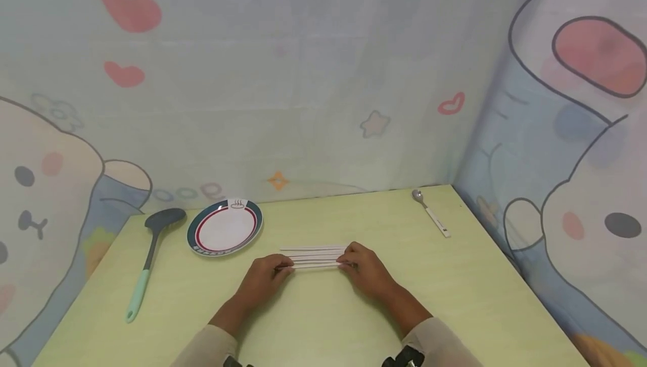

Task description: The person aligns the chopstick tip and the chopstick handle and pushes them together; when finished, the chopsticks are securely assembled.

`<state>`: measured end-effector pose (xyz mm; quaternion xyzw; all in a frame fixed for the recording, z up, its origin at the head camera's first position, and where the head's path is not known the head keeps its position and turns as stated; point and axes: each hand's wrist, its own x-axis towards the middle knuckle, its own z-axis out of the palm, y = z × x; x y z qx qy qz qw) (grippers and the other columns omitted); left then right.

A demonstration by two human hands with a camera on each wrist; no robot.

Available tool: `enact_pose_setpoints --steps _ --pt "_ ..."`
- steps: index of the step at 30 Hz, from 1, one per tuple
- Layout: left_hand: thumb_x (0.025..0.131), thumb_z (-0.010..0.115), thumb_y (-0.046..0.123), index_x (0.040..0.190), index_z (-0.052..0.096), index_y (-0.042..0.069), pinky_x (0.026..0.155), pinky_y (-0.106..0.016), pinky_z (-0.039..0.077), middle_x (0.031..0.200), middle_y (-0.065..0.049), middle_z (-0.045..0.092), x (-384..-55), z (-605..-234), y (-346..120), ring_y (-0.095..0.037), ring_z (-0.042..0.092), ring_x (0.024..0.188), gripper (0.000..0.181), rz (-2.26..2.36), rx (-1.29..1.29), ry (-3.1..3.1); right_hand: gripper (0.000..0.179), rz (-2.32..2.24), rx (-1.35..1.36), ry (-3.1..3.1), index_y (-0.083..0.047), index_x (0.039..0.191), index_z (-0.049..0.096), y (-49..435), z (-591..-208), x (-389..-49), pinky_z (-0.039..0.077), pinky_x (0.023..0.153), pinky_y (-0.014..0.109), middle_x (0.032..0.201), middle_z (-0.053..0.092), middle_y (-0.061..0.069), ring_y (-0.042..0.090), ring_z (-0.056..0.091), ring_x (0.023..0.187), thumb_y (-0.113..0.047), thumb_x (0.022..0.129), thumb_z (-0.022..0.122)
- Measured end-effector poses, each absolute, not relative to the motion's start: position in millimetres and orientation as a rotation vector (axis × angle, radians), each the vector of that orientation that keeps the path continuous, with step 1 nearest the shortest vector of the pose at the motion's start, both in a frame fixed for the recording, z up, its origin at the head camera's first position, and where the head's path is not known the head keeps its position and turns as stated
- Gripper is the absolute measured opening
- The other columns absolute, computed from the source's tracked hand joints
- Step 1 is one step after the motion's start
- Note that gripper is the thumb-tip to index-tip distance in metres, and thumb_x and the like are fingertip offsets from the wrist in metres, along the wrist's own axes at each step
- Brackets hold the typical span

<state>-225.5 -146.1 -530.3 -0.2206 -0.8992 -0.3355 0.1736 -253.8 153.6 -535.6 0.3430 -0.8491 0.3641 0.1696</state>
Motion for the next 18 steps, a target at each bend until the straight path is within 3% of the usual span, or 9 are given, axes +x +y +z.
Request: enact_pose_setpoints --steps 4,12,18 --pt "0.091 0.086 0.005 0.095 0.08 0.01 0.08 -0.034 0.057 0.093 -0.002 0.076 -225.2 -531.5 -146.7 -0.018 0.07 0.087 0.009 -0.901 -0.617 -2.491 0.014 1.067 0.944 -2.44 -0.005 0.107 0.083 154.3 -536.8 -252.8 0.056 0.077 0.028 0.102 0.072 0.003 0.012 0.065 0.089 0.001 0.094 0.081" --pt "0.082 0.093 0.006 0.086 0.083 0.013 0.075 -0.032 0.037 0.097 -0.001 0.066 -225.2 -535.7 -142.0 -0.021 0.06 0.092 0.013 -0.798 -0.549 -2.434 0.014 1.15 0.815 -2.501 -0.011 0.096 0.079 153.8 -539.6 -248.8 0.058 0.081 0.029 0.101 0.076 0.002 0.013 0.066 0.091 0.001 0.091 0.084" --pt "0.08 0.094 0.006 0.084 0.082 0.012 0.076 -0.033 0.036 0.096 -0.002 0.065 -228.2 -537.2 -138.9 -0.021 0.059 0.093 0.014 -0.797 -0.525 -2.441 0.014 1.149 0.789 -2.495 -0.012 0.094 0.08 155.2 -541.5 -248.9 0.059 0.082 0.028 0.102 0.075 0.0 0.015 0.068 0.095 0.0 0.09 0.086"
